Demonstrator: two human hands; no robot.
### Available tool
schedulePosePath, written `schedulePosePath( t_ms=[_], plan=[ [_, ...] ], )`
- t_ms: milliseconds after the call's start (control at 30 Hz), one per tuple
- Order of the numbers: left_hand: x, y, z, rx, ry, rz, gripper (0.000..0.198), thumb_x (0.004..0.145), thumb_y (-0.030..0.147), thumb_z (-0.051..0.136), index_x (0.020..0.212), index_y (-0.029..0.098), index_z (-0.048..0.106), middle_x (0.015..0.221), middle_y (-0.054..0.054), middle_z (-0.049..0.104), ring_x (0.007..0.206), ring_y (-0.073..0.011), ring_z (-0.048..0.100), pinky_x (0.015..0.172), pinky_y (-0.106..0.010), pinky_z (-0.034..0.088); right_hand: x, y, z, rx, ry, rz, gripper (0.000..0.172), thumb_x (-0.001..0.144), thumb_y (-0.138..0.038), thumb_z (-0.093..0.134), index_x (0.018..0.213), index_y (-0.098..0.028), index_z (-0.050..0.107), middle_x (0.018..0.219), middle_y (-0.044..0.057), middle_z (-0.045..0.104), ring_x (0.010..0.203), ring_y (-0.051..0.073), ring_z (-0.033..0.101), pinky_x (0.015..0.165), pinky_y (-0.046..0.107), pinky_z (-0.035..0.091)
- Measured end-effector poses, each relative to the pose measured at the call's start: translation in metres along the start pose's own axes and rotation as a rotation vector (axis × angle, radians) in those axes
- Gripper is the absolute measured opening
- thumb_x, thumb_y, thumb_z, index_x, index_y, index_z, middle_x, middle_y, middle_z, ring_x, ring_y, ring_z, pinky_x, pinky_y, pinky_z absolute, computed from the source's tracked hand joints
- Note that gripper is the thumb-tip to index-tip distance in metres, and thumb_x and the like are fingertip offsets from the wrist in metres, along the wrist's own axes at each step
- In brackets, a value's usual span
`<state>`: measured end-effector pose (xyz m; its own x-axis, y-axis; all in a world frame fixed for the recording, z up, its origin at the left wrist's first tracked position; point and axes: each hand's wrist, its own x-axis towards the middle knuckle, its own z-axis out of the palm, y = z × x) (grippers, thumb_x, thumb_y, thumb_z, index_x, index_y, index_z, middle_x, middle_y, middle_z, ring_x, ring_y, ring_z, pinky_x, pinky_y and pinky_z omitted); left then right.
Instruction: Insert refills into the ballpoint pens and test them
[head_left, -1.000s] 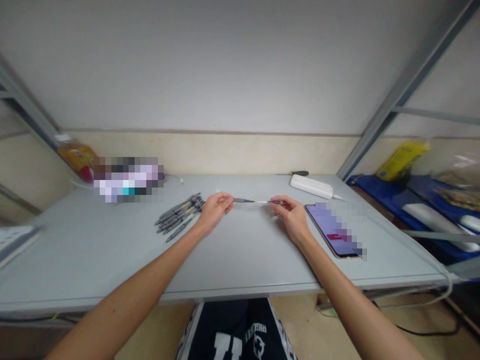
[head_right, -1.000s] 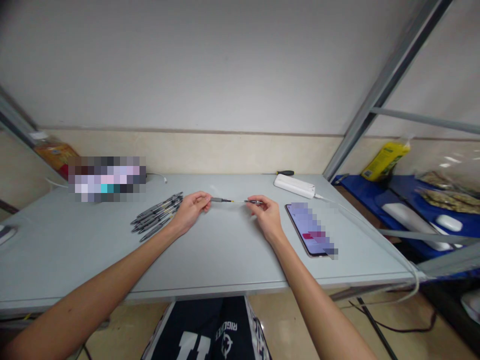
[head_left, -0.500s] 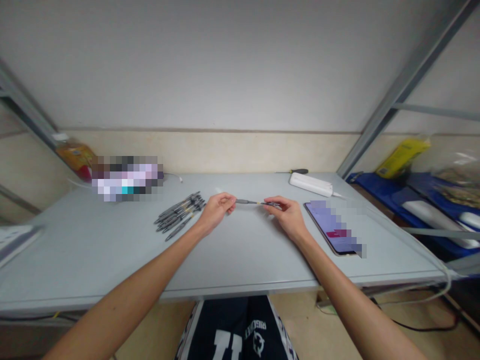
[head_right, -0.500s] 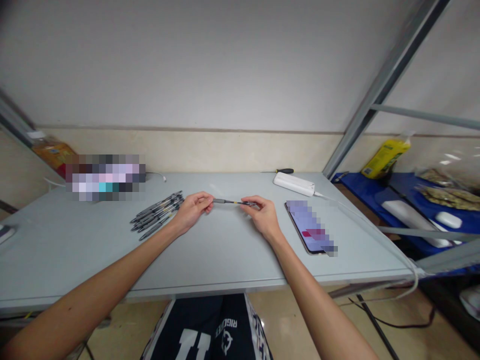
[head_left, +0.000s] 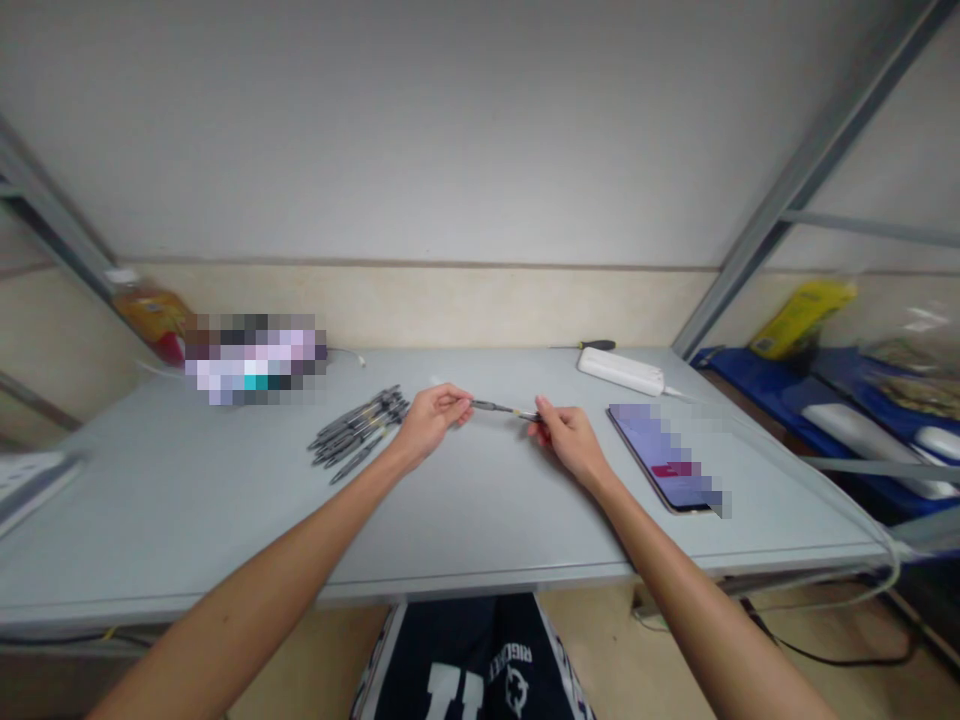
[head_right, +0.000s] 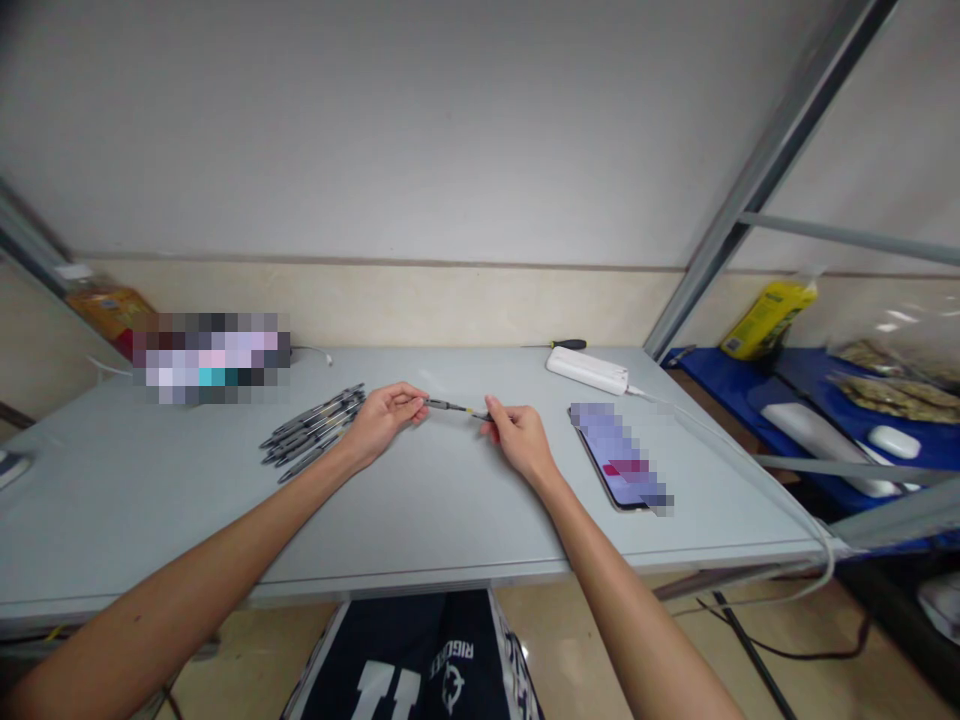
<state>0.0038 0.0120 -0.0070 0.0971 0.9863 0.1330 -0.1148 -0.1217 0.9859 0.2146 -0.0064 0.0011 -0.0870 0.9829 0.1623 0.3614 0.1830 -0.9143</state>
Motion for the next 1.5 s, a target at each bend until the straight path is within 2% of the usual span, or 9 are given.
schedulePosePath(
  t_ms=[100, 167, 367, 567, 767, 1000, 1100, 1300, 1500],
  plan=[
    [0.0017, 0.0001, -0.0005, 0.002, 0.045, 0.002, 0.029, 0.061, 0.037, 0.074, 0.074, 0.012, 0.063, 0.060, -0.002, 0.063, 0.055, -0.0100, 0.055, 0.057, -0.024, 0.042, 0.0016, 0.0003, -0.0017, 0.123, 0.065, -0.078, 0.038, 0.072, -0.052, 0.059, 0.081, -0.016, 0.065, 0.054, -0.002, 0.053, 0.044, 0.009, 0.042, 0.045, 0.023, 0.034],
    [0.0023, 0.0000, -0.0009, 0.000, 0.063, -0.002, 0.030, 0.061, 0.037, 0.074, 0.073, 0.012, 0.063, 0.059, -0.002, 0.062, 0.055, -0.0100, 0.055, 0.056, -0.024, 0.042, 0.0028, 0.0016, -0.0028, 0.187, 0.079, -0.102, 0.037, 0.067, -0.046, 0.066, 0.089, -0.016, 0.064, 0.062, -0.001, 0.057, 0.048, 0.010, 0.046, 0.047, 0.023, 0.038],
    [0.0021, -0.0005, -0.0018, 0.002, 0.070, -0.017, 0.031, 0.059, 0.037, 0.075, 0.072, 0.012, 0.063, 0.058, -0.002, 0.062, 0.054, -0.0104, 0.055, 0.056, -0.024, 0.042, 0.0037, 0.0037, -0.0034, 0.169, 0.042, -0.077, 0.035, 0.071, -0.048, 0.062, 0.076, -0.014, 0.065, 0.050, -0.003, 0.050, 0.046, 0.010, 0.042, 0.046, 0.023, 0.034],
    [0.0010, -0.0008, -0.0013, -0.013, 0.049, -0.008, 0.031, 0.059, 0.037, 0.075, 0.073, 0.012, 0.062, 0.058, -0.002, 0.062, 0.054, -0.0104, 0.055, 0.056, -0.024, 0.042, 0.0003, 0.0006, -0.0031, 0.013, 0.018, -0.036, 0.052, 0.077, -0.061, 0.049, 0.048, -0.017, 0.051, 0.038, -0.004, 0.039, 0.038, 0.008, 0.032, 0.041, 0.023, 0.025],
    [0.0003, 0.0002, -0.0003, 0.006, 0.036, -0.010, 0.029, 0.061, 0.036, 0.074, 0.073, 0.012, 0.062, 0.059, -0.002, 0.062, 0.054, -0.0102, 0.055, 0.056, -0.024, 0.042, 0.0004, 0.0020, -0.0013, 0.000, 0.029, 0.027, 0.064, 0.081, -0.066, 0.035, 0.051, -0.014, 0.058, 0.038, -0.001, 0.043, 0.036, 0.009, 0.036, 0.038, 0.022, 0.026],
    [0.0021, -0.0014, -0.0014, -0.012, 0.066, -0.014, 0.031, 0.060, 0.037, 0.074, 0.073, 0.012, 0.062, 0.059, -0.002, 0.062, 0.053, -0.0097, 0.054, 0.055, -0.024, 0.041, 0.0035, 0.0056, 0.0001, 0.155, 0.045, -0.077, 0.045, 0.070, -0.050, 0.062, 0.099, -0.016, 0.059, 0.064, 0.000, 0.061, 0.042, 0.009, 0.044, 0.041, 0.022, 0.035],
    [0.0022, -0.0023, -0.0020, -0.020, 0.061, -0.016, 0.032, 0.059, 0.037, 0.075, 0.072, 0.012, 0.061, 0.058, -0.002, 0.062, 0.053, -0.0099, 0.054, 0.055, -0.024, 0.041, 0.0027, 0.0047, 0.0000, 0.100, 0.026, -0.077, 0.038, 0.073, -0.052, 0.058, 0.077, -0.015, 0.062, 0.053, -0.001, 0.056, 0.041, 0.009, 0.042, 0.041, 0.022, 0.033],
    [0.0014, -0.0026, -0.0020, -0.023, 0.035, -0.012, 0.032, 0.060, 0.038, 0.074, 0.073, 0.012, 0.062, 0.057, -0.001, 0.061, 0.052, -0.0096, 0.054, 0.054, -0.024, 0.041, 0.0000, 0.0009, -0.0004, 0.025, -0.013, -0.023, 0.058, 0.081, -0.062, 0.040, 0.054, -0.015, 0.058, 0.041, 0.000, 0.048, 0.039, 0.009, 0.039, 0.041, 0.022, 0.030],
    [0.0025, -0.0035, -0.0026, -0.024, 0.051, -0.001, 0.030, 0.061, 0.038, 0.074, 0.072, 0.013, 0.062, 0.057, -0.001, 0.061, 0.053, -0.0098, 0.054, 0.055, -0.024, 0.040, 0.0022, 0.0019, -0.0009, 0.135, 0.073, -0.102, 0.044, 0.072, -0.053, 0.059, 0.096, -0.017, 0.062, 0.064, 0.001, 0.062, 0.046, 0.010, 0.047, 0.045, 0.023, 0.036]
  ],
)
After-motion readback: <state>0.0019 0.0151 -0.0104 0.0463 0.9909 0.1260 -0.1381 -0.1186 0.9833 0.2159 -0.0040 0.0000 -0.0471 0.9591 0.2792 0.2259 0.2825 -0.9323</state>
